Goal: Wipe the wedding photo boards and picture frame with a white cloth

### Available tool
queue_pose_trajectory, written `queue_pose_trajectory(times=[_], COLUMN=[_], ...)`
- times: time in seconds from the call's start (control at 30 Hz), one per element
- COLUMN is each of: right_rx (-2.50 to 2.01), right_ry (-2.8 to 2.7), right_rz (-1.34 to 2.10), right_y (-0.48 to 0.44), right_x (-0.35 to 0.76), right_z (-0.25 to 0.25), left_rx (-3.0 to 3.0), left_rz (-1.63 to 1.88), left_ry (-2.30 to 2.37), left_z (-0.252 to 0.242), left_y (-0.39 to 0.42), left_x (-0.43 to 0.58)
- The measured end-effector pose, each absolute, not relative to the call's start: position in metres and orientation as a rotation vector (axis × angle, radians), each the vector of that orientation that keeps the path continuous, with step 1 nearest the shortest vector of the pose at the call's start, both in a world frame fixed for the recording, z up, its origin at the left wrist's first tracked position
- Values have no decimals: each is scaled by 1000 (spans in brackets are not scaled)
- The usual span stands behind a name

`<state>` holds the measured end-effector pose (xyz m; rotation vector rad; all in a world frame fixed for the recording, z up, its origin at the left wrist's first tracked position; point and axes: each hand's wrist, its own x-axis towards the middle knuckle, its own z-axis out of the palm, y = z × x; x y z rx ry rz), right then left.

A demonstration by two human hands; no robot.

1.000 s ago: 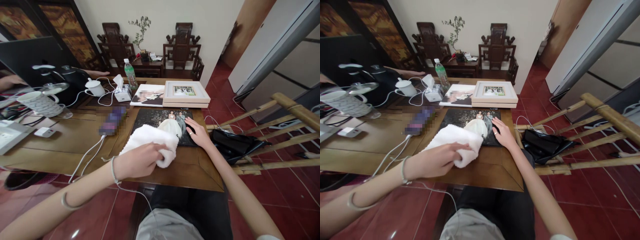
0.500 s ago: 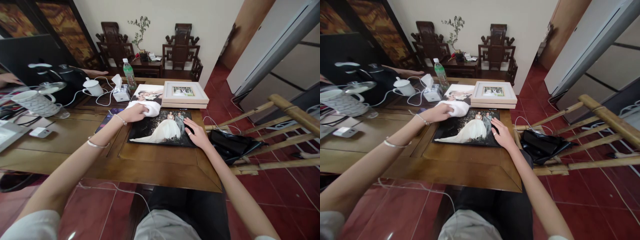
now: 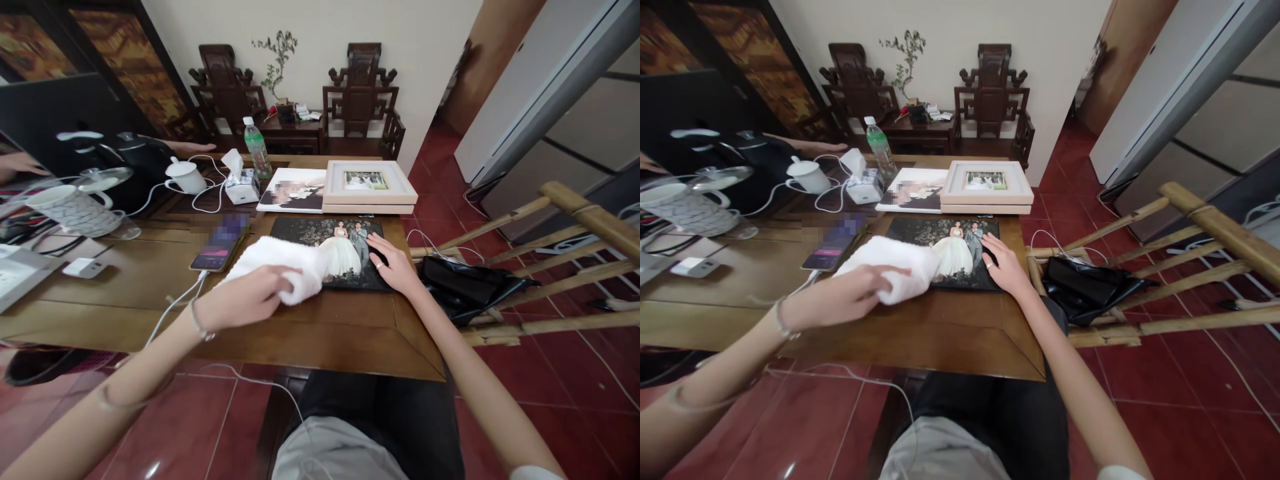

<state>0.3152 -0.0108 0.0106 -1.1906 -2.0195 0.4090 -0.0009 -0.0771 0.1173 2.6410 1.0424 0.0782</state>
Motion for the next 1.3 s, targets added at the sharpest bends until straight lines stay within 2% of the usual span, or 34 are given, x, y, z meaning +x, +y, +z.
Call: queue_pose_trajectory(times=[0.1, 0.2, 0.53, 0.67, 0.8, 1.1, 1.3], right_rx=[-1191, -1189, -1189, -1190, -1180, -1193, -1189], right_ry=[-2031, -2033, -2023, -2030, -2038, -2029, -2032], right_rz=[395, 386, 412, 396, 393, 406, 398], right_y=[-11, -11, -13, -12, -12, -11, -11], right_x=[315, 315, 316, 317, 316, 315, 315], right_z=[11, 11, 14, 13, 12, 12, 11], left_rx=[2566, 2560, 2723, 2715, 2686, 2699, 2722], left_rz=[46, 45, 309, 354, 303, 226, 196], left_ry=[1067, 1085, 1247, 1305, 1264, 1106, 1074], left_z=[122, 123, 100, 91, 88, 94, 94], left_y=[-107, -103, 37, 53, 19, -120, -115], left_x=[-3, -10, -33, -36, -38, -32, -22])
